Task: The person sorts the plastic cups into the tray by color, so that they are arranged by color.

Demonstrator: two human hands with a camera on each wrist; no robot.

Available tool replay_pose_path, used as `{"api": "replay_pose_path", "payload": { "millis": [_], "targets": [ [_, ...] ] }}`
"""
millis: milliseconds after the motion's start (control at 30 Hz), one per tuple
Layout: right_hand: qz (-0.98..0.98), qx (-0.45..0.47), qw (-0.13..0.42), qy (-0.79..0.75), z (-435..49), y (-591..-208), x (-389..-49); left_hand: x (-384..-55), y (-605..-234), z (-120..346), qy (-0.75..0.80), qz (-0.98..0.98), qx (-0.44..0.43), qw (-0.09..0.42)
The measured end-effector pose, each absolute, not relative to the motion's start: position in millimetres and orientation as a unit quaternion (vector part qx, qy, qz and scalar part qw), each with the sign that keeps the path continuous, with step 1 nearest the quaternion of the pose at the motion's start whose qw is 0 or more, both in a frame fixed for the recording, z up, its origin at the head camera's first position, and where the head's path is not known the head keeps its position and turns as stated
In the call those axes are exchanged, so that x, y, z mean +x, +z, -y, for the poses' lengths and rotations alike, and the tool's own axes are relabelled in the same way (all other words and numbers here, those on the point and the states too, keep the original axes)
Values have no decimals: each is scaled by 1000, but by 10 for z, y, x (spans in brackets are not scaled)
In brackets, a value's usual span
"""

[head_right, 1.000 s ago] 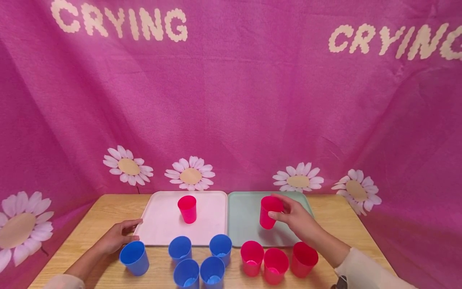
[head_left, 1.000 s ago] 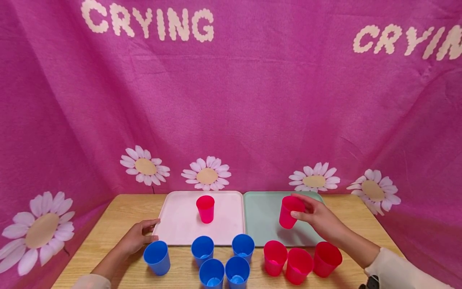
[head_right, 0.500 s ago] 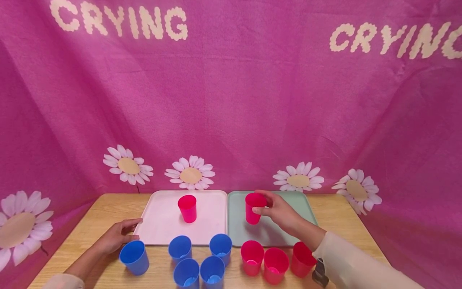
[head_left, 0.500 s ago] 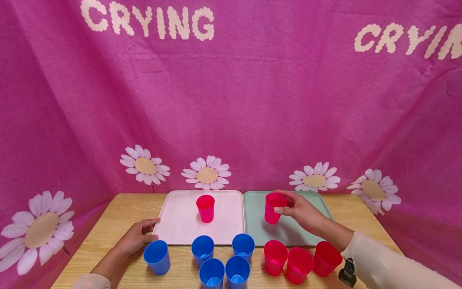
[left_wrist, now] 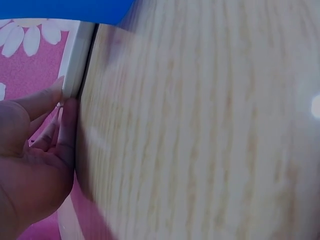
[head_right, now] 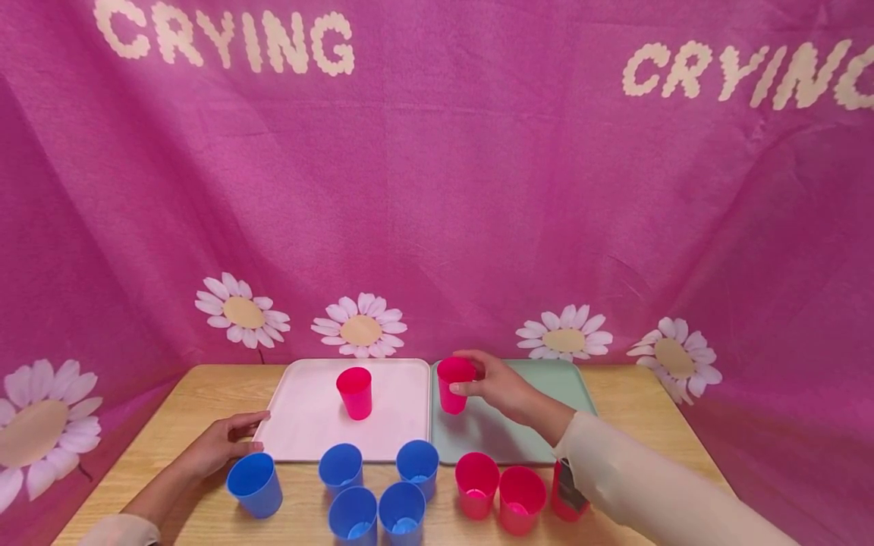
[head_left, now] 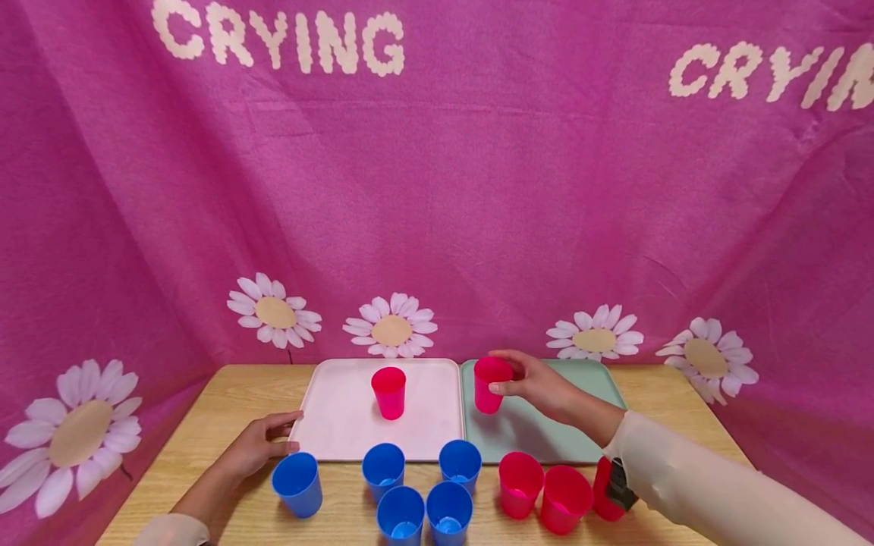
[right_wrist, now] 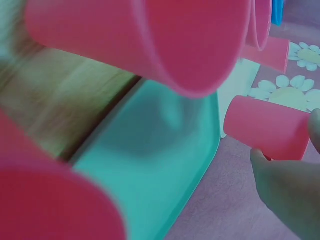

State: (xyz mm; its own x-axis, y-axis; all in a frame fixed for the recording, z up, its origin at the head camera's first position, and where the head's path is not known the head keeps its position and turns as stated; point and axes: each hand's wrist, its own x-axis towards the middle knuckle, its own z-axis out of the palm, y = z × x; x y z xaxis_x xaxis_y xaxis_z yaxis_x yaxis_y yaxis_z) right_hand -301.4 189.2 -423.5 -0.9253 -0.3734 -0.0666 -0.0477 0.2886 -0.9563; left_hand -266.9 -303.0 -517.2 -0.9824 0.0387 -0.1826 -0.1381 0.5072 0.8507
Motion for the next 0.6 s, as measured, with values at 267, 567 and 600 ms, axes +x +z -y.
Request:
{"api": "replay_pose_path", "payload": {
  "millis": [267,567,600],
  "targets": [
    [-797,-157,153,-563,-1692,-4266,-3146,-2685,-5202,3093,542,-834,-38,95],
    [-828,-133,154,-523,-1496,-4257,-3323,-2735,-5203,3099,558,-819,-68,115],
    [-830,-132,153,-519,-1473,-4261,-3345,-2731,-5202,3098,560,-817,-67,116]
  ]
}}
